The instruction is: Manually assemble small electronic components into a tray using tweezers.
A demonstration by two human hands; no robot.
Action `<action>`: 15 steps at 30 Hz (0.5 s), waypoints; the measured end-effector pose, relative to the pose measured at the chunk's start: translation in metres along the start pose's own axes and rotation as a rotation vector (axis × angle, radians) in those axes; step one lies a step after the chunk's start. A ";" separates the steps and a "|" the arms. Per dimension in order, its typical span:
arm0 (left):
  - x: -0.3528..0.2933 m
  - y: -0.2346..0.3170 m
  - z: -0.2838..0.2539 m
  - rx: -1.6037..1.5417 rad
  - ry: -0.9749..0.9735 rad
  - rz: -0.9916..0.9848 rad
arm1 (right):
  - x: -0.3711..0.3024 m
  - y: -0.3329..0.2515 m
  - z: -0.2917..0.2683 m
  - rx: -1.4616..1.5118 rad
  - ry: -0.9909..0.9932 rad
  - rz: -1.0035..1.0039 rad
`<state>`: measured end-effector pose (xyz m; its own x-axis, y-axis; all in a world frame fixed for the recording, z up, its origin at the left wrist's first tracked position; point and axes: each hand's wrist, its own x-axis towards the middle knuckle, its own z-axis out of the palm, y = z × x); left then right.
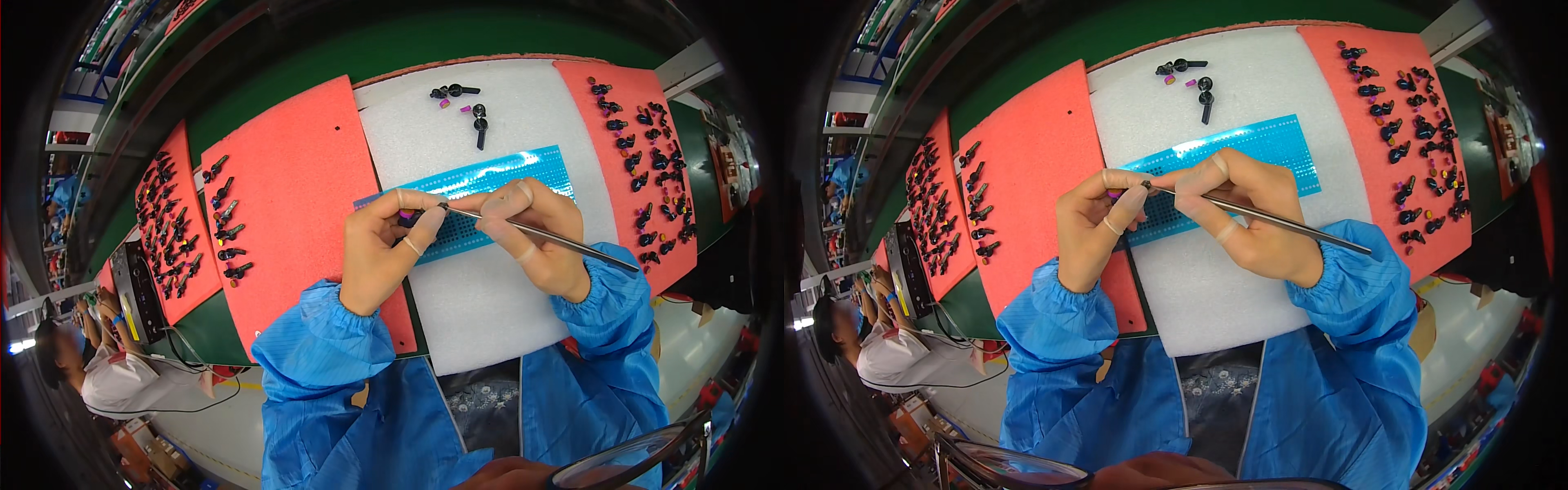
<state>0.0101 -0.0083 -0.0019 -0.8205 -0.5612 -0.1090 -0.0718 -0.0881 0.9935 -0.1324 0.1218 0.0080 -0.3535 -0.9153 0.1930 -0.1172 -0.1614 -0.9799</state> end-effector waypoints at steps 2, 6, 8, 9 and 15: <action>-0.001 0.000 0.000 -0.003 0.002 -0.011 | 0.000 0.001 0.000 -0.006 0.002 -0.009; -0.001 0.002 0.000 -0.008 -0.004 -0.035 | 0.001 0.001 -0.002 -0.031 0.006 -0.031; -0.001 0.002 0.000 -0.001 -0.015 -0.042 | 0.001 0.001 -0.002 -0.046 0.001 -0.034; -0.001 0.002 0.000 -0.001 -0.014 -0.043 | 0.001 0.000 -0.002 -0.046 0.000 -0.034; 0.001 -0.005 0.003 -0.078 -0.051 0.082 | 0.001 -0.001 0.001 -0.033 0.065 0.012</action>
<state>0.0082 -0.0054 -0.0071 -0.8498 -0.5266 -0.0235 0.0398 -0.1085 0.9933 -0.1321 0.1208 0.0089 -0.4144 -0.8910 0.1855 -0.1431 -0.1375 -0.9801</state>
